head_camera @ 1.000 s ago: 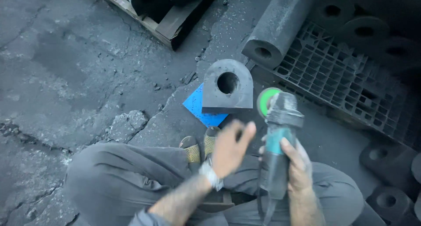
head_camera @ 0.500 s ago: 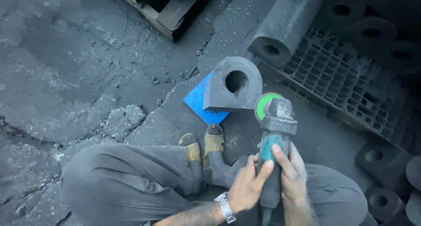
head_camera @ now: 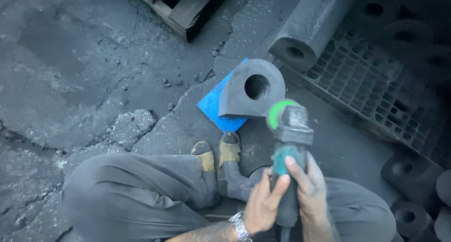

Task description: Grinding the surface of a grey industrial part using an angle grinder.

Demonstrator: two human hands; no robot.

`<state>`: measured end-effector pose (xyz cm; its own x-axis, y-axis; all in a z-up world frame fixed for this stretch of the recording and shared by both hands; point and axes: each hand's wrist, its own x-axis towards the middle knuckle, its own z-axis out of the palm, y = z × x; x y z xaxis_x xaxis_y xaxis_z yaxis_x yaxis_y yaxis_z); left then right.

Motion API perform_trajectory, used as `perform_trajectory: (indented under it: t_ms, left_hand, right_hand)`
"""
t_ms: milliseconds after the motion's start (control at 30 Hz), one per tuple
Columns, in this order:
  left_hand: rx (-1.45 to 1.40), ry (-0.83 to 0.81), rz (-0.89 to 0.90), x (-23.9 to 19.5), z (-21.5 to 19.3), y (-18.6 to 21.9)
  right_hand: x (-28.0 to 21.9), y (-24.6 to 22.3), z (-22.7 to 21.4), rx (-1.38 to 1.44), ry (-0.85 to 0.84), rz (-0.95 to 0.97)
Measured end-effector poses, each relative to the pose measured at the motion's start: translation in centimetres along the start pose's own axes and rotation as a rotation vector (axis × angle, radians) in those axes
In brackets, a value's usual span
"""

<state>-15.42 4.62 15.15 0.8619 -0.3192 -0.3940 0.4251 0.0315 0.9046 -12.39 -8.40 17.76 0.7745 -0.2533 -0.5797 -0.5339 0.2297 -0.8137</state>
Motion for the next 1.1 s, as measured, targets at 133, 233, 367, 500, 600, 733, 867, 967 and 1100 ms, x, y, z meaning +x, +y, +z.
perform_trajectory:
  t_ms: [133,233,367,500,600,733,867,967,1100]
  left_hand:
    - [-0.038,0.046,-0.012,0.1,0.2,-0.5]
    - [-0.046,0.018,0.016,-0.3,0.1,0.1]
    - [-0.135,0.025,-0.144,-0.6,-0.3,1.1]
    - [-0.143,0.044,-0.153,-0.4,-0.1,0.9]
    - [-0.104,-0.018,-0.112,-0.1,-0.4,1.3]
    - [-0.163,0.028,-0.086,-0.6,-0.1,0.1]
    - [-0.101,-0.014,-0.119,-0.1,-0.1,0.8]
    - [-0.146,-0.023,-0.061,0.0,-0.2,0.8]
    - [-0.13,0.063,-0.101,-0.6,0.0,0.4]
  right_hand:
    - [0.1,0.0,0.0,-0.122,-0.045,-0.073]
    - [-0.1,0.6,-0.6,-0.125,0.003,-0.057]
    - [0.0,0.7,-0.3,-0.132,-0.017,-0.063]
    - [-0.3,-0.3,0.3,-0.2,-0.093,-0.065]
    - [-0.3,-0.5,0.5,-0.136,0.017,-0.047]
    - [-0.4,-0.5,0.6,-0.152,-0.001,-0.029]
    - [-0.5,-0.8,0.6,-0.172,-0.007,-0.067]
    - [-0.5,-0.7,0.5,-0.061,0.043,-0.017]
    - [-0.1,-0.2,0.2,-0.14,-0.04,-0.076]
